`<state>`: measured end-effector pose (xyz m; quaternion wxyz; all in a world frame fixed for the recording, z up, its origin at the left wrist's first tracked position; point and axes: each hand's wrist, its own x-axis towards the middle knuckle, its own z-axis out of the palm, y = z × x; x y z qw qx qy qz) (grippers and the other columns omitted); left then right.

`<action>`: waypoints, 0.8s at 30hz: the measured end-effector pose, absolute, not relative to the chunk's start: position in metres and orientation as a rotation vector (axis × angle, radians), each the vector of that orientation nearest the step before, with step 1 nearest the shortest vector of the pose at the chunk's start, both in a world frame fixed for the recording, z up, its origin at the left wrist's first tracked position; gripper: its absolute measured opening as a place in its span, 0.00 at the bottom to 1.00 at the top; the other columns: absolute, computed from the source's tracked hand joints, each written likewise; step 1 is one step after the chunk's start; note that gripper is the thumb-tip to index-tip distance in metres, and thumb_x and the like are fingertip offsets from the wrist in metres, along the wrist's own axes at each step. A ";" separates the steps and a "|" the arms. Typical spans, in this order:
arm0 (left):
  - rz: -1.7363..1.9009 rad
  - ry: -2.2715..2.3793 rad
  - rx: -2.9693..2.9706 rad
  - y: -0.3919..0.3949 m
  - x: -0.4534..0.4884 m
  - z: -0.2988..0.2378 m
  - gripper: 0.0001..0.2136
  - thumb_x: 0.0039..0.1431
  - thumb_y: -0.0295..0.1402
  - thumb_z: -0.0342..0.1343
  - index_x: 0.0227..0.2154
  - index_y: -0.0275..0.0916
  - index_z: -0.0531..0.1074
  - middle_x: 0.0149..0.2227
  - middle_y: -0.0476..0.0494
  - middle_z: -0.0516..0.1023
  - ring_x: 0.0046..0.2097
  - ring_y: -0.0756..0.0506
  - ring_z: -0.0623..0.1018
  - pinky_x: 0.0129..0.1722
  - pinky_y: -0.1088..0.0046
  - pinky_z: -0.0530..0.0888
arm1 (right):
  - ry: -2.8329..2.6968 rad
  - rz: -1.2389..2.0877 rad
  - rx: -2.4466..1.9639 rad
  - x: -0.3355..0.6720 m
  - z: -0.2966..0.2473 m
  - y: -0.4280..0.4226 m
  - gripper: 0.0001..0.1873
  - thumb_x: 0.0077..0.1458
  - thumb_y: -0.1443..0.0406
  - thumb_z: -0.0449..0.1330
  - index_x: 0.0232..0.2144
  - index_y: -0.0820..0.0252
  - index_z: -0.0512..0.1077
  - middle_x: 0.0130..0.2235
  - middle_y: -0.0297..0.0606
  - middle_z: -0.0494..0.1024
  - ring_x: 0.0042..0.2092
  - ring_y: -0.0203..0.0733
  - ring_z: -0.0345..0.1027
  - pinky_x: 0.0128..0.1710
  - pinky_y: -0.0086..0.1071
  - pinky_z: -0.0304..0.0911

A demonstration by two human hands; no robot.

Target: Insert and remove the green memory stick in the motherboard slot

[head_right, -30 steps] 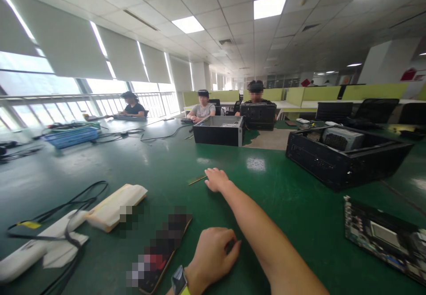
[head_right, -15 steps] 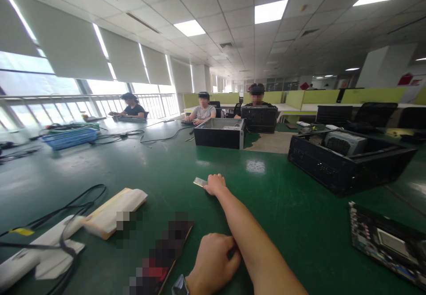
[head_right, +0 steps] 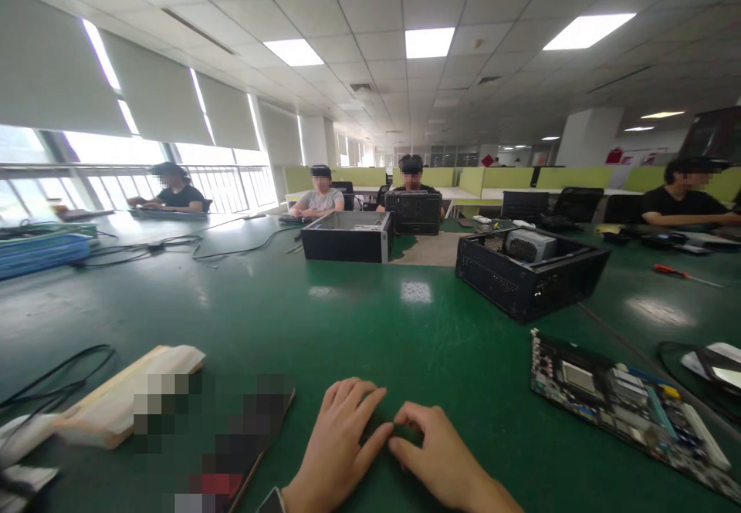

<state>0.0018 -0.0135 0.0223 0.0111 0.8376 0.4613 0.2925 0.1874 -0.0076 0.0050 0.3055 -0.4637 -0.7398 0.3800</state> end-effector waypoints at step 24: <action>1.209 0.913 2.860 -0.020 0.008 0.026 0.09 0.61 0.27 0.50 0.40 0.43 0.74 0.37 0.45 0.77 0.38 0.47 0.72 0.37 0.70 0.70 | -1.899 0.491 -0.988 0.222 0.012 -0.050 0.08 0.53 0.63 0.58 0.37 0.55 0.70 0.38 0.38 0.72 0.40 0.42 0.66 0.41 0.34 0.63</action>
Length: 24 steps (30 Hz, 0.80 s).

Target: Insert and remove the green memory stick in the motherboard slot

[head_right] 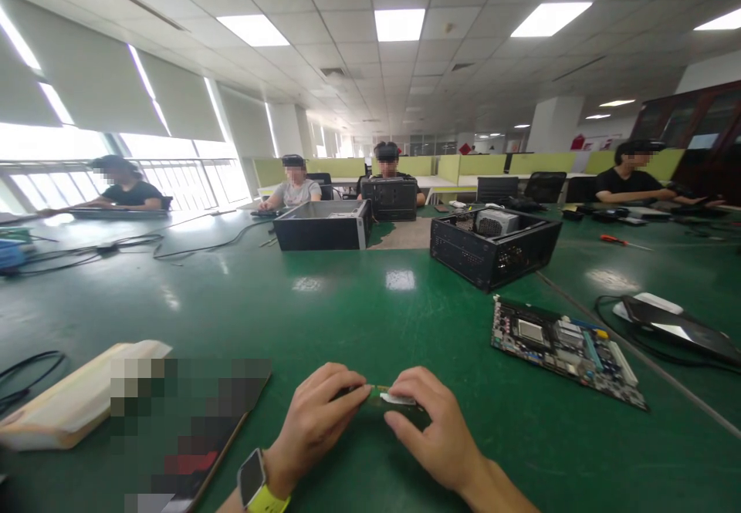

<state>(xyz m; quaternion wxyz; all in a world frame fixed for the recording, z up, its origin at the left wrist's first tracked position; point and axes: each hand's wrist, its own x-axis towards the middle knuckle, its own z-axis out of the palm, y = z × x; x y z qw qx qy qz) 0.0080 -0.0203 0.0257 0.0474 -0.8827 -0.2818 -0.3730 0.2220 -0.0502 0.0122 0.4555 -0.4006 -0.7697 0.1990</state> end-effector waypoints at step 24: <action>-1.046 -0.669 -2.706 -0.020 0.017 0.023 0.05 0.61 0.27 0.52 0.36 0.42 0.72 0.37 0.50 0.77 0.35 0.49 0.71 0.33 0.73 0.65 | -1.871 0.577 -1.030 0.219 0.010 -0.051 0.07 0.60 0.65 0.50 0.30 0.58 0.64 0.38 0.38 0.69 0.42 0.40 0.63 0.43 0.34 0.59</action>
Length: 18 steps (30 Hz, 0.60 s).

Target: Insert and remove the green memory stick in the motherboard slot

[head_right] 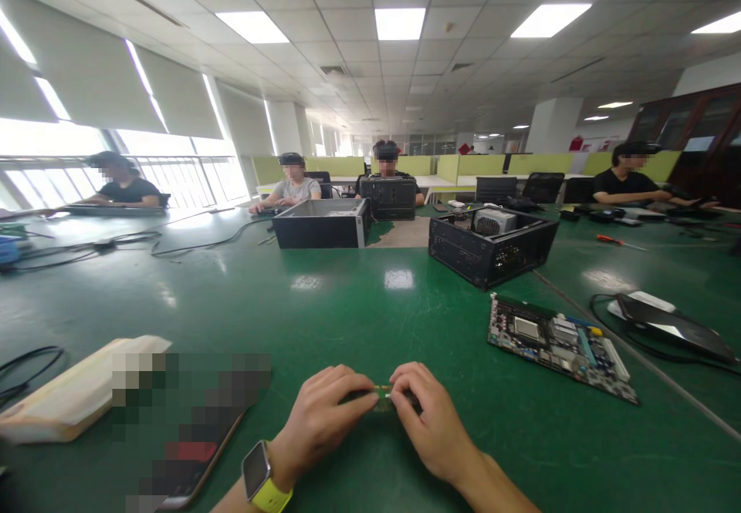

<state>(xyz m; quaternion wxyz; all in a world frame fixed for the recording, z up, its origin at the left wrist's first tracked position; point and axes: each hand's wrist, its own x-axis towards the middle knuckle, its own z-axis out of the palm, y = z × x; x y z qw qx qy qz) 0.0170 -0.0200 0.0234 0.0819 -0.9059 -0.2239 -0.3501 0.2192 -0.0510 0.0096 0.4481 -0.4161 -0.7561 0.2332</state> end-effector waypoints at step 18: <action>-1.115 -0.578 -2.709 -0.022 0.016 0.025 0.05 0.61 0.27 0.52 0.36 0.41 0.73 0.37 0.48 0.76 0.35 0.49 0.71 0.34 0.73 0.67 | -1.869 0.671 -1.046 0.223 0.011 -0.047 0.06 0.55 0.63 0.56 0.28 0.59 0.67 0.33 0.35 0.71 0.36 0.37 0.64 0.37 0.30 0.58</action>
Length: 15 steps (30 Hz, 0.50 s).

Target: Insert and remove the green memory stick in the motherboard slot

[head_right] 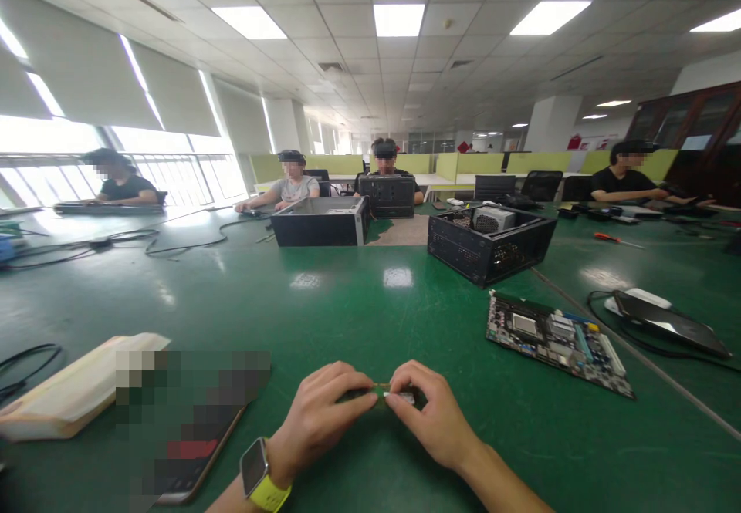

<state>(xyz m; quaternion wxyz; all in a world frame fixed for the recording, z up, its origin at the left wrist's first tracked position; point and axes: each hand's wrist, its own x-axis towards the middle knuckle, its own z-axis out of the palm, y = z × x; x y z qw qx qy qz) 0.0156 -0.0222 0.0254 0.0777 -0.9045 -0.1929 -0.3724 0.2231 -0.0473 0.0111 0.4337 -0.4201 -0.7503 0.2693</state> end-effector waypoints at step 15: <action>-1.126 -0.658 -2.724 -0.024 0.013 0.027 0.09 0.60 0.25 0.50 0.36 0.42 0.74 0.40 0.44 0.76 0.35 0.49 0.71 0.33 0.73 0.69 | -1.433 1.277 -1.065 0.223 0.002 -0.043 0.19 0.53 0.50 0.56 0.40 0.58 0.65 0.26 0.28 0.65 0.20 0.29 0.57 0.16 0.23 0.53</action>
